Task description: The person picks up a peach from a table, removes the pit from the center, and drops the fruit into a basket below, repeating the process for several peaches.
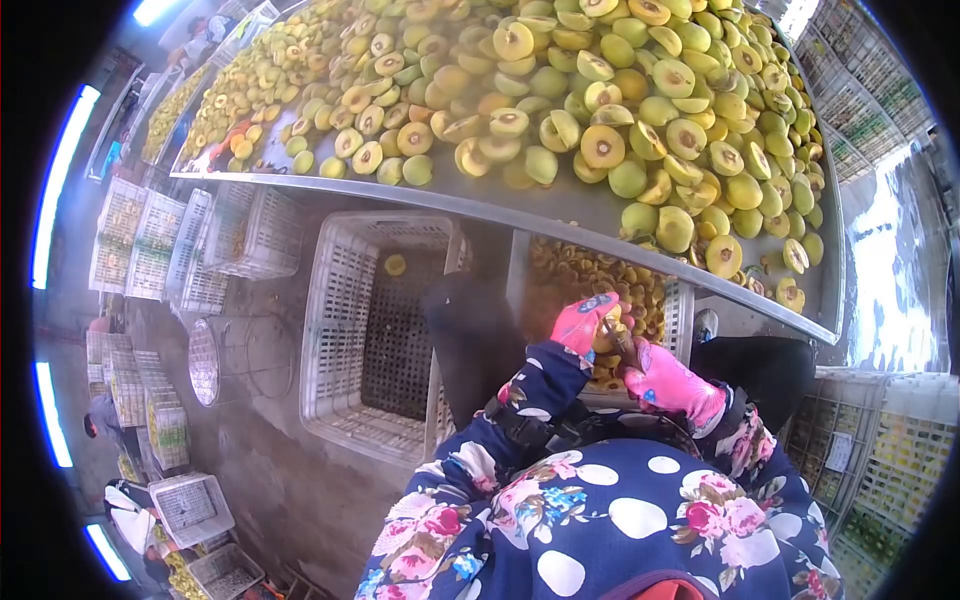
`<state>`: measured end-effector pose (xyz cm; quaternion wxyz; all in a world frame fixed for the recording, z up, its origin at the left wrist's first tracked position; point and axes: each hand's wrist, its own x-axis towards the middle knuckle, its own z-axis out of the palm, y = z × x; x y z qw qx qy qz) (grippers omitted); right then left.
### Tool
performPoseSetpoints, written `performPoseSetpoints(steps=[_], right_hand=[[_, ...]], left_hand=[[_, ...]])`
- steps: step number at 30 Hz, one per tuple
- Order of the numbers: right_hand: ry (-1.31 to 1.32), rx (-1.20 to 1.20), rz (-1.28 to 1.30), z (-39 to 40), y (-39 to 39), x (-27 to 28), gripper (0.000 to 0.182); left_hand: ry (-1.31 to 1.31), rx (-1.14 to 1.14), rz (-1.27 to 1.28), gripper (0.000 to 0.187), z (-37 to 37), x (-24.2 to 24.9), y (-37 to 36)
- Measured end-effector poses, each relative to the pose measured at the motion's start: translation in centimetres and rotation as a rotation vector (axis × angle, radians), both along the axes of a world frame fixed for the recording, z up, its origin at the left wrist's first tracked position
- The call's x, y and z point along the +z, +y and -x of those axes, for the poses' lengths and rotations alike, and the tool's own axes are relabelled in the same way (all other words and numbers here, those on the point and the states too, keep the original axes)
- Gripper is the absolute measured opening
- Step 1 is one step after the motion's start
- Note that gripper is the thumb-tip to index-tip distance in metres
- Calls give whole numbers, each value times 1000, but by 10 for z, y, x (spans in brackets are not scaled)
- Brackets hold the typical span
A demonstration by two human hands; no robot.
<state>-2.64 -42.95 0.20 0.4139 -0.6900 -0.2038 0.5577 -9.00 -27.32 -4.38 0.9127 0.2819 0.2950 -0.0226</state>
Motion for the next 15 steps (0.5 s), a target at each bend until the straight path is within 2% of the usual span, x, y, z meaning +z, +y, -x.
performPoseSetpoints(steps=[2, 4, 5, 6, 8, 10, 13, 15], right_hand=[[-14, 18, 54, -4, 2, 0, 15], [-117, 48, 34, -5, 3, -5, 15], [-246, 95, -102, -4, 3, -11, 14], [-373, 141, -238, -2, 4, -17, 14], [-351, 152, -238, -1, 3, -22, 15], [-53, 79, 36, 0, 5, -16, 19], [417, -49, 59, -2, 3, -3, 16], [351, 12, 90, -1, 5, 2, 15]], left_hand=[[-85, 127, -78, 28, -1, -15, -9], [-11, 266, -301, 27, -5, -3, -18], [28, 333, -413, 26, -7, 1, -21], [36, 361, -379, 26, -9, 1, -23], [54, 414, -316, 24, -11, -1, -26], [111, 351, -360, 23, -8, -5, -24], [109, 269, -414, 22, -7, -4, -21], [88, 216, -422, 21, -6, -4, -20]])
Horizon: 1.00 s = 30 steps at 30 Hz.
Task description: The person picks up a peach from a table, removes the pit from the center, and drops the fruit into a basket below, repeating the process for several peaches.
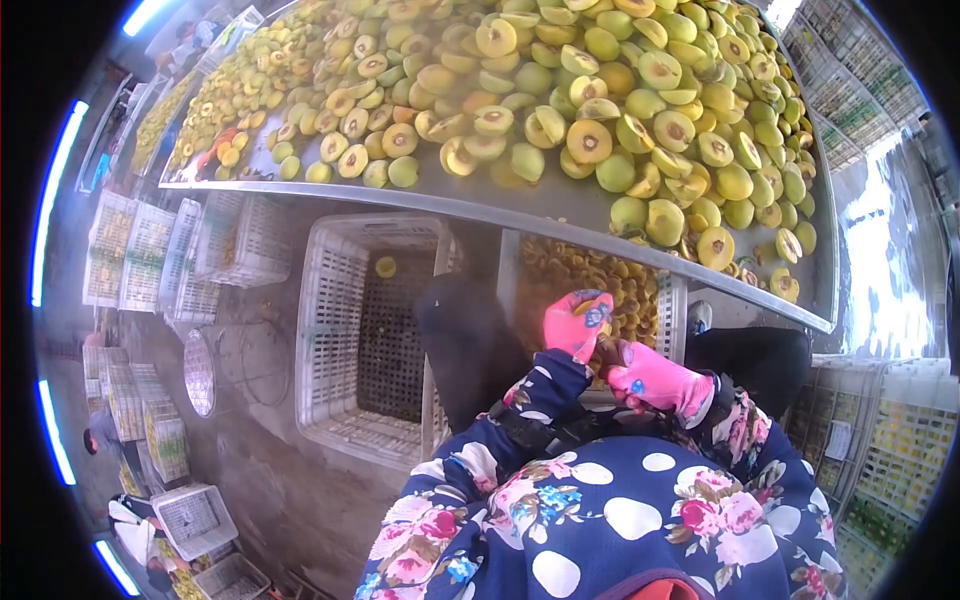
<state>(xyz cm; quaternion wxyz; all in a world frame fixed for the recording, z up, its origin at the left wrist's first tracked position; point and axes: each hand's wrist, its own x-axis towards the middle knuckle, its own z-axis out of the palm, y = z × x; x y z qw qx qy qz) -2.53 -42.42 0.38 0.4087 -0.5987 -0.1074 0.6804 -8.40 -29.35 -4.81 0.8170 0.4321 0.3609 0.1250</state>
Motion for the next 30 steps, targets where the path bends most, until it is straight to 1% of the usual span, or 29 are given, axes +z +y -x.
performPoseSetpoints(steps=[2, 3, 4, 5, 6, 8, 9, 12, 13, 15, 16, 17, 20, 21, 22, 23, 24, 25, 26, 27, 29, 30], right_hand=[[-25, 40, 8, -1, 4, 3, 17], [-16, 44, 13, -3, 3, 5, 18], [-5, 42, 23, -5, 0, 7, 20], [51, 18, -25, -7, -3, 7, 24], [111, -5, -42, -9, -4, 8, 24], [231, -45, -87, -9, -5, 5, 25], [312, -84, -163, -7, -5, 3, 22], [564, -247, -183, -1, -4, 10, 18], [552, -284, -213, 1, -6, 13, 19], [502, -267, -337, -4, -15, 19, 20], [476, -256, -399, -7, -21, 19, 21], [355, -264, -334, -11, -25, 15, 22], [61, -198, 31, -20, -29, -7, 24], [-61, -129, 99, -20, -34, -17, 24], [-133, -77, 110, -19, -39, -24, 25], [-209, -27, 120, -16, -43, -30, 25], [-287, 22, 129, -15, -47, -34, 26], [-274, 26, 155, -16, -49, -36, 27], [-241, -11, 151, -16, -50, -39, 27], [-206, -48, 150, -15, -51, -42, 27], [-113, -106, 158, -15, -48, -43, 28], [-140, -79, 143, -14, -46, -45, 28]], left_hand=[[-13, -63, 12, 21, 0, -3, 3], [-11, -113, -51, 19, 0, 0, 4], [-73, -150, -77, 23, 2, 0, 5], [-137, -189, -100, 27, 4, 0, 7], [-204, -228, -122, 31, 4, -1, 8], [-292, -215, -189, 35, 5, -10, 8], [-337, -199, -231, 38, 1, -5, 7], [-264, -44, 276, 26, -6, 15, 0], [-309, -49, 275, 29, -7, 6, 1], [-307, 179, 399, 33, -13, -12, 12], [-306, 296, 459, 34, -15, -6, 19], [-206, 253, 536, 38, -5, 4, 31], [-346, 86, 401, 43, 21, 21, 64], [-400, 79, 344, 45, 30, 26, 77], [-430, 71, 276, 46, 39, 41, 91], [-326, 157, 26, 44, 49, 55, 107], [-129, 291, -390, 33, 57, 63, 123], [80, 301, -573, 27, 67, 73, 144], [425, 137, -1230, 27, 78, 89, 160], [634, 158, -1581, 26, 84, 86, 182], [477, 94, -1629, 28, 70, 93, 209], [395, 62, -1649, 29, 56, 97, 225]])
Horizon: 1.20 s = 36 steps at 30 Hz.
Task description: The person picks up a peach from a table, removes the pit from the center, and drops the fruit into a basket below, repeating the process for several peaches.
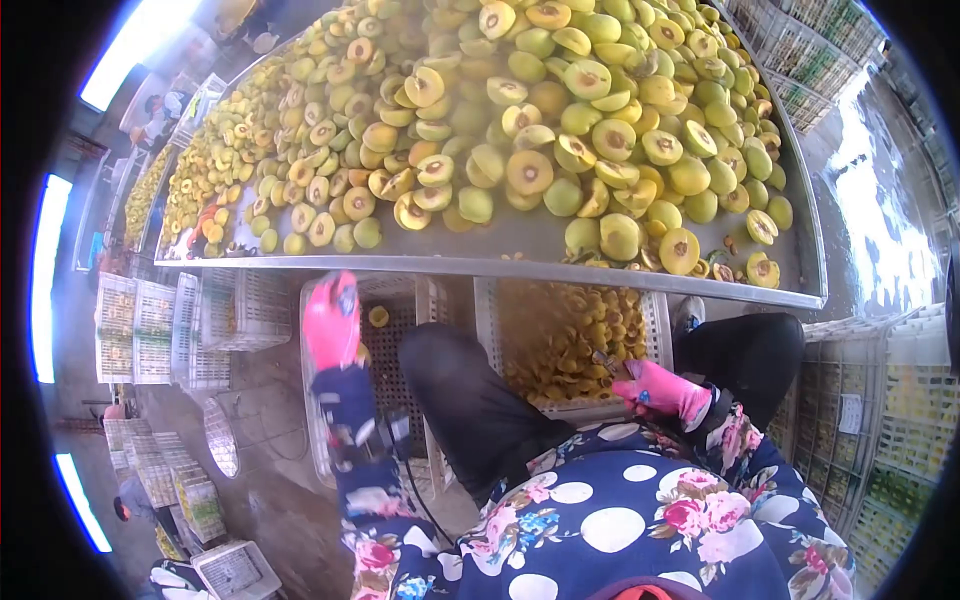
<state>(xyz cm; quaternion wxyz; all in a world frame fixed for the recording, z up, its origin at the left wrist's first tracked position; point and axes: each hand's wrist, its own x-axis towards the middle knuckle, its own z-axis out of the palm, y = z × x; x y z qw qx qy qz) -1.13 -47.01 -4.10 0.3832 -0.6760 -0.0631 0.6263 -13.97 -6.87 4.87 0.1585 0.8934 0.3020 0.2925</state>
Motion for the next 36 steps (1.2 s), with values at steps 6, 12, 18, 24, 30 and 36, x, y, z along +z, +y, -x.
performPoseSetpoints(steps=[6, 12, 18, 24, 30, 36], right_hand=[[41, -22, -27, 2, -4, -12, 28], [140, -143, -49, -12, -3, 15, 27], [55, -207, -288, -23, 30, 77, 28], [-14, -373, -552, -32, 49, 103, 35], [50, -581, -708, -27, 46, 90, 39], [173, -730, -619, -17, 37, 90, 29]], left_hand=[[261, -34, 460, 41, -129, -69, 67], [-39, -146, 1114, 52, -121, -83, 73], [-263, -349, 1416, 46, -92, -10, -29], [-282, -507, 1550, 44, -82, 7, -130], [-100, -577, 1519, 43, -86, 14, -184], [-366, -646, 1785, 44, -86, -13, -207]])
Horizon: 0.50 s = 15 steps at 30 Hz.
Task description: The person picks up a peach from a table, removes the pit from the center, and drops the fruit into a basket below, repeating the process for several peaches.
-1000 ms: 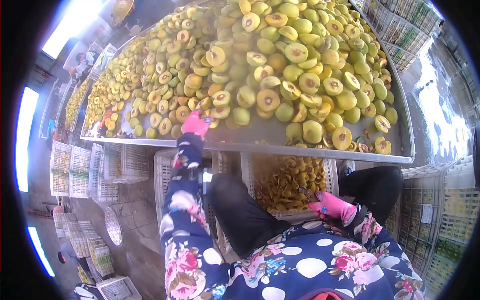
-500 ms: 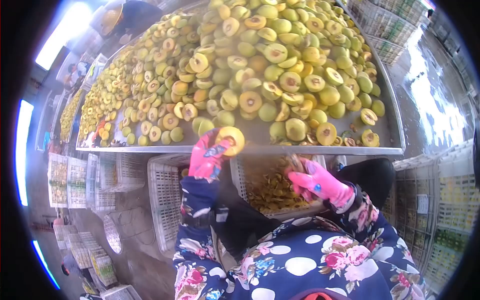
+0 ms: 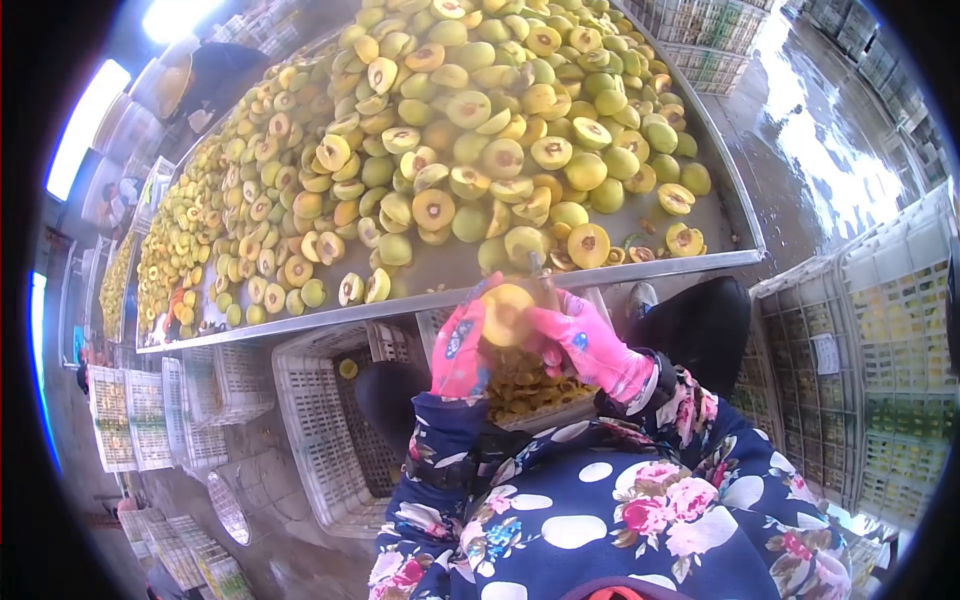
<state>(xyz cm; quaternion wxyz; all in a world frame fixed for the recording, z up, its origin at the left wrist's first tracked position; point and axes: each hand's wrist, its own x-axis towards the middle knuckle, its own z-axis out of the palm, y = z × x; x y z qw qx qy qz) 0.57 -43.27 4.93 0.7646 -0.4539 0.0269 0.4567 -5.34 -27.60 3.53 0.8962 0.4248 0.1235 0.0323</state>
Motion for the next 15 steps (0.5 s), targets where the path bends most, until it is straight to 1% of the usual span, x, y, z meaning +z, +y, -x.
performPoseSetpoints(steps=[3, 5, 7, 9, 11, 12, 13, 15], right_hand=[[101, -29, -72, 5, 5, -8, 29], [122, 4, -84, 10, 5, -10, 31], [90, 84, -46, 15, 4, -8, 34], [-120, 180, 36, 13, -5, -7, 35], [-310, 284, 142, 10, -14, 1, 36], [-391, 343, 209, 8, -18, 13, 36], [-469, 402, 275, 7, -19, 19, 37], [-757, 469, 409, 7, -18, 19, 35]], left_hand=[[-168, 28, 75, 50, 0, -4, -13], [-171, 29, 191, 51, 1, -6, -15], [-88, 100, 322, 49, 1, -4, -14], [76, 236, 470, 47, -2, 1, -14], [114, 260, 484, 46, 1, -1, -7], [135, 271, 492, 45, 3, -2, -2], [94, 233, 459, 44, 4, -8, 1], [135, 314, 423, 44, 4, -7, -3]])
